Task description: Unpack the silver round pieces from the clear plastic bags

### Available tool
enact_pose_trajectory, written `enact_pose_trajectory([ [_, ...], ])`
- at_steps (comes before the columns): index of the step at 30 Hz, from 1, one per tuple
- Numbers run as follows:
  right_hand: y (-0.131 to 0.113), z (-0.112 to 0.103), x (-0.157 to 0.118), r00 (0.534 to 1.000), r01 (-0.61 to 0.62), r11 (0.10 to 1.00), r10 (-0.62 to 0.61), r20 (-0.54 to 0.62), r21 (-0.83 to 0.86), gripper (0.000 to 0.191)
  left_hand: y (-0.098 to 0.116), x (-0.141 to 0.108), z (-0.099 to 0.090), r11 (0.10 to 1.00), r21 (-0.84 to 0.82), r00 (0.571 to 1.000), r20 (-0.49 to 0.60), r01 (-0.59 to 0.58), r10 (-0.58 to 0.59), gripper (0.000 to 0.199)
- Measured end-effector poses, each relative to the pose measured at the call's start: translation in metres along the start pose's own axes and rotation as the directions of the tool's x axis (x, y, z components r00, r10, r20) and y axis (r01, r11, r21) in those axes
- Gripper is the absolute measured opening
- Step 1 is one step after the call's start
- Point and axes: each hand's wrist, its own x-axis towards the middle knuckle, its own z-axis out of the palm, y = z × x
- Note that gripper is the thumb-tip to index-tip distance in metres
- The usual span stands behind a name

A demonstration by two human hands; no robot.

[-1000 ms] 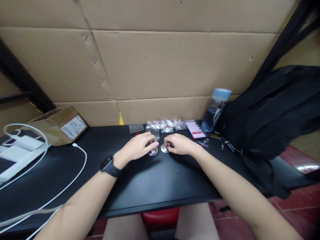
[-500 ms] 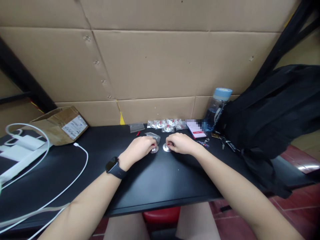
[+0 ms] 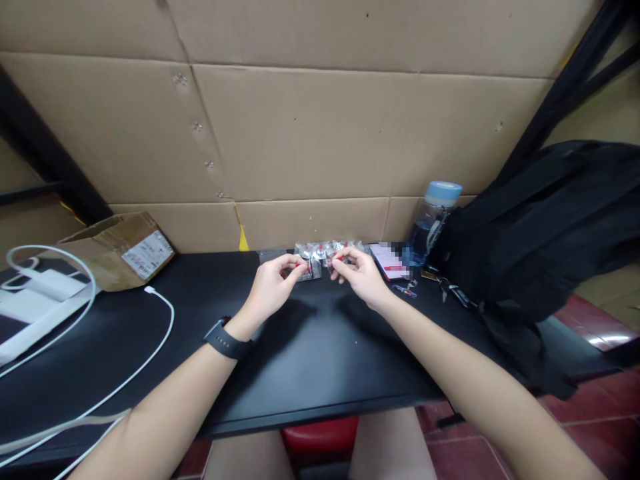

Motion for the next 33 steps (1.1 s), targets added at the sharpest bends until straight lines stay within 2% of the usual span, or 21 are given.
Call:
enact_pose_trajectory([
  [6,0.004,0.018,-0.008,0.999,-0.034,0.997,0.033,0.006,0.075,0.037,-0.001,-0.002,0.006,1.0,-0.025,1.0,0.014,0.005,-0.004,0.025],
  [16,0.008,0.022,-0.013,0.999,-0.032,0.996,0.029,0.045,0.088,0.03,0.001,-0.003,0.01,0.998,-0.066,0.998,0.067,0.014,-0.009,0.022],
  [24,0.01,0.027,-0.015,0.999,-0.048,0.994,0.046,0.023,0.1,0.03,0.003,-0.003,0.007,0.999,-0.033,0.997,0.076,0.002,0.001,0.023],
  [27,0.008,0.027,-0.016,0.993,-0.111,0.974,0.103,0.051,0.199,0.035,0.001,-0.004,0.007,0.999,-0.032,0.996,0.087,-0.001,0.003,0.023],
  [30,0.004,0.025,-0.017,0.974,-0.214,0.926,0.18,0.134,0.312,0.037,0.0,-0.005,0.009,1.0,-0.018,0.997,0.076,0.006,-0.004,0.024],
  [33,0.001,0.021,-0.016,0.959,-0.268,0.902,0.215,0.184,0.339,0.044,0.002,-0.007,0.011,1.0,0.017,0.998,0.058,0.002,-0.003,0.023],
])
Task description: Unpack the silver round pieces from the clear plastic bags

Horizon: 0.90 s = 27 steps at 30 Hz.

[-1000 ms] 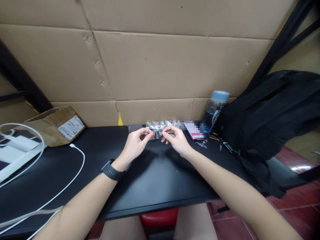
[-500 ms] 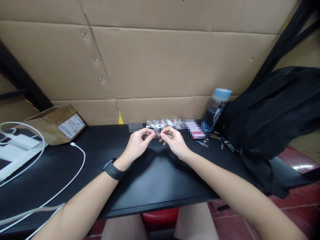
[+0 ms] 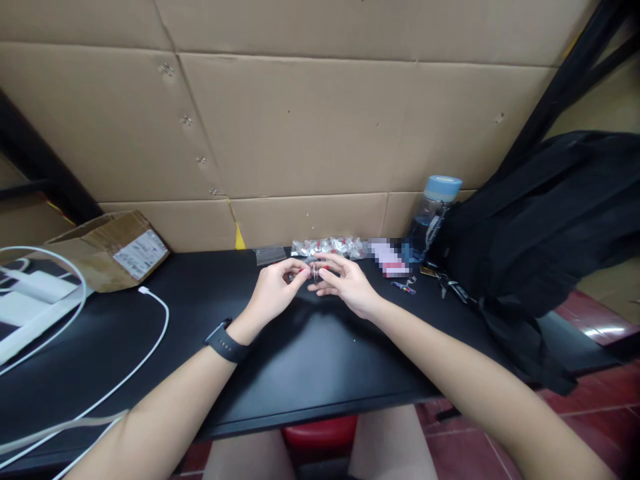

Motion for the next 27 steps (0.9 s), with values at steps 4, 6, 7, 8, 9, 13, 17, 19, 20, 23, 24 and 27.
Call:
enact_pose_trajectory([
  [4,0.0,-0.006,0.003,0.999,-0.017,0.998,0.019,0.03,-0.063,0.05,0.005,0.0,-0.002,0.989,0.13,0.997,0.02,-0.074,0.071,0.023],
  [6,0.001,-0.01,0.006,1.0,0.012,0.988,-0.008,0.029,-0.152,0.054,0.002,0.003,-0.008,0.952,0.274,0.99,0.042,-0.139,0.133,0.026],
  [7,0.0,-0.013,0.007,0.999,0.029,0.978,-0.025,0.022,-0.208,0.054,-0.001,0.005,-0.011,0.918,0.367,0.988,0.047,-0.153,0.146,0.03],
  [8,0.0,-0.016,0.009,0.999,0.048,0.961,-0.045,0.018,-0.271,0.053,-0.006,0.007,-0.015,0.875,0.46,0.989,0.048,-0.149,0.142,0.036],
  [9,-0.001,-0.02,0.01,0.997,0.075,0.936,-0.074,0.017,-0.343,0.051,-0.011,0.01,-0.019,0.833,0.541,0.993,0.055,-0.119,0.106,0.042],
  [13,-0.009,-0.035,0.012,0.96,0.255,0.682,-0.262,0.096,-0.686,0.044,-0.029,0.014,-0.028,0.795,0.588,0.933,0.351,-0.15,-0.083,0.048],
  [17,-0.016,-0.046,0.012,0.922,0.303,0.405,-0.352,0.159,-0.862,0.04,-0.023,0.006,-0.022,0.84,0.458,0.831,0.557,-0.29,-0.017,0.047],
  [19,-0.02,-0.049,0.012,0.921,0.3,0.365,-0.352,0.168,-0.881,0.041,-0.014,-0.001,-0.014,0.83,0.447,0.807,0.59,-0.335,0.008,0.049],
  [20,-0.022,-0.05,0.011,0.923,0.302,0.361,-0.343,0.175,-0.883,0.041,-0.01,-0.005,-0.01,0.821,0.45,0.795,0.607,-0.351,0.007,0.051],
  [23,-0.033,-0.053,0.008,0.938,0.303,0.33,-0.271,0.218,-0.894,0.039,-0.001,-0.014,0.002,0.786,0.481,0.771,0.636,-0.388,-0.008,0.05],
  [24,-0.037,-0.054,0.007,0.947,0.294,0.3,-0.22,0.235,-0.907,0.035,0.001,-0.016,0.005,0.771,0.499,0.772,0.635,-0.396,-0.015,0.05],
  [27,-0.05,-0.055,0.002,0.967,0.254,0.161,-0.04,0.251,-0.954,0.024,0.003,-0.019,0.01,0.716,0.553,0.789,0.614,-0.427,-0.003,0.052],
])
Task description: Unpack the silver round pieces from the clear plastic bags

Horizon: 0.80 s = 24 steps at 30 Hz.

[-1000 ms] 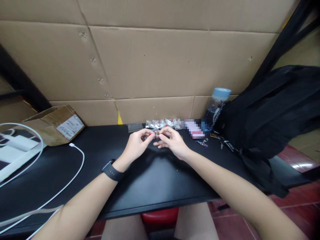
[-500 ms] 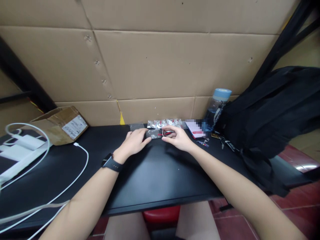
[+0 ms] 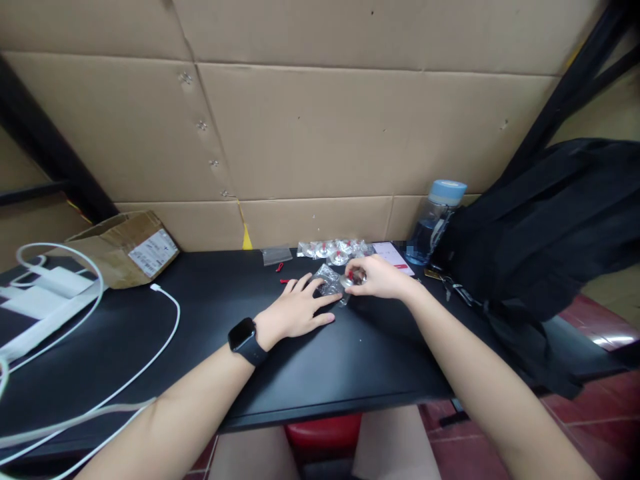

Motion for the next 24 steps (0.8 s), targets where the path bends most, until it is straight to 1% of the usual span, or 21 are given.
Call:
enact_pose_trajectory([
  [3,-0.002,-0.007,-0.004,0.993,-0.021,0.997,0.03,0.114,-0.078,0.024,0.002,0.0,0.0,0.998,0.057,0.999,-0.036,-0.024,0.026,0.053],
  [6,-0.004,-0.007,-0.006,0.978,-0.022,0.991,0.047,0.201,-0.129,0.026,0.003,-0.001,-0.002,0.998,0.05,0.999,-0.029,-0.038,0.04,0.053],
  [10,-0.002,-0.002,-0.005,0.973,-0.039,0.979,0.083,0.217,-0.199,0.024,0.002,-0.003,-0.004,0.997,-0.012,0.997,-0.002,-0.074,0.074,0.049],
  [13,0.001,0.005,-0.002,0.976,-0.002,0.983,0.042,0.215,-0.185,0.026,0.001,-0.003,-0.005,0.996,-0.044,0.996,0.011,-0.084,0.084,0.048],
  [16,0.005,0.011,0.0,0.988,0.063,0.987,-0.04,0.152,-0.146,0.03,0.0,-0.004,-0.005,0.996,-0.073,0.997,0.056,-0.056,0.06,0.049],
  [18,0.006,0.015,0.002,0.988,0.092,0.992,-0.08,0.131,-0.088,0.028,-0.002,-0.004,-0.006,0.993,-0.107,0.993,0.097,-0.051,0.062,0.049],
  [20,0.008,0.017,0.003,0.986,0.096,0.995,-0.096,0.138,0.006,0.025,-0.003,-0.005,-0.007,0.988,-0.144,0.99,0.118,-0.055,0.072,0.049],
  [24,0.011,0.018,0.003,0.98,0.071,0.977,-0.106,0.167,0.2,0.019,-0.005,-0.005,-0.009,0.98,-0.193,0.989,0.124,-0.053,0.078,0.05],
])
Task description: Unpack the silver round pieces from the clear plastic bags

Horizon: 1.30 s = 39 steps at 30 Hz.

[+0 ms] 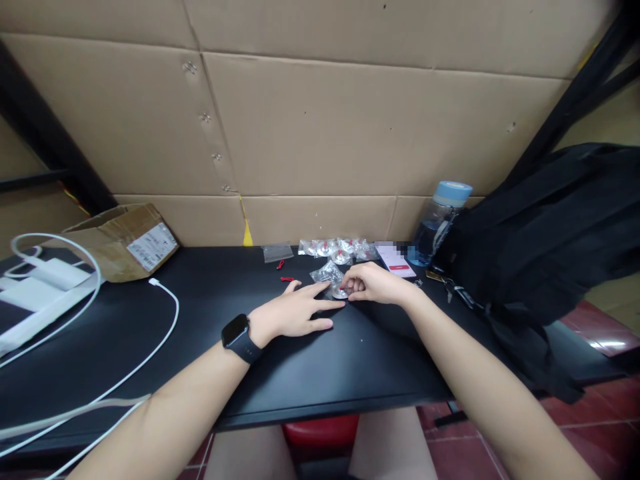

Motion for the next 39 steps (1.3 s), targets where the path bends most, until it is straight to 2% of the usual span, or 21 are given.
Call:
enact_pose_trajectory([
  [3,0.002,0.003,0.002,1.0,0.023,1.0,-0.023,-0.008,0.01,0.018,-0.001,0.0,0.0,1.0,-0.018,1.0,0.011,-0.011,0.011,0.051],
  [5,0.003,0.008,0.006,0.995,0.033,0.996,-0.04,-0.087,-0.081,0.02,-0.002,0.0,0.0,0.999,-0.041,1.0,0.023,-0.02,0.021,0.052],
  [8,0.003,0.021,0.017,0.964,-0.043,0.962,-0.031,-0.264,-0.271,0.021,-0.003,0.0,0.0,0.997,-0.076,0.999,0.039,-0.028,0.031,0.051],
  [11,0.003,0.031,0.028,0.937,-0.133,0.926,0.001,-0.349,-0.354,0.015,-0.005,0.001,-0.001,0.997,-0.075,0.999,0.032,-0.025,0.027,0.047],
  [13,0.003,0.033,0.03,0.949,-0.111,0.929,-0.006,-0.315,-0.354,0.012,-0.006,0.002,-0.002,0.998,-0.053,0.999,-0.01,-0.032,0.032,0.04],
  [16,0.005,0.028,0.023,0.984,0.023,0.953,-0.075,-0.163,-0.303,0.011,-0.008,0.004,-0.002,0.999,-0.016,0.99,-0.135,-0.033,0.03,0.039],
  [19,0.005,0.019,0.012,0.994,0.092,0.967,-0.105,-0.042,-0.237,0.033,-0.012,0.008,0.002,0.999,0.014,0.973,-0.228,0.045,-0.041,0.052],
  [22,0.006,0.014,0.007,0.995,0.102,0.972,-0.1,0.022,-0.211,0.053,-0.016,0.014,0.008,0.993,0.027,0.955,-0.278,0.113,-0.101,0.05],
  [24,0.007,0.016,0.009,0.994,0.111,0.972,-0.113,0.003,-0.207,0.046,-0.018,0.019,0.01,0.989,-0.008,0.939,-0.313,0.147,-0.142,0.04],
  [26,0.009,0.019,0.014,0.992,0.108,0.978,-0.118,-0.048,-0.176,0.029,-0.019,0.023,0.011,0.98,-0.069,0.916,-0.346,0.189,-0.201,0.028],
  [28,0.01,0.024,0.018,0.99,0.073,0.992,-0.086,-0.116,-0.107,0.023,-0.019,0.026,0.01,0.964,-0.153,0.889,-0.376,0.217,-0.26,0.023],
  [31,0.01,0.03,0.021,0.97,-0.017,1.0,0.011,-0.242,-0.023,0.034,-0.02,0.028,0.009,0.925,-0.324,0.846,-0.42,0.197,-0.328,0.018],
  [34,0.005,0.031,0.021,0.936,-0.05,0.99,0.0,-0.351,-0.133,0.039,-0.025,0.029,0.011,0.908,-0.378,0.803,-0.476,0.18,-0.358,0.032],
  [36,0.001,0.029,0.021,0.944,0.008,0.959,-0.101,-0.313,-0.285,0.027,-0.029,0.031,0.014,0.935,-0.296,0.815,-0.481,0.196,-0.324,0.031],
  [39,-0.003,0.027,0.021,0.972,0.111,0.913,-0.182,-0.149,-0.392,0.019,-0.033,0.033,0.017,0.967,-0.109,0.847,-0.466,0.23,-0.254,0.027],
])
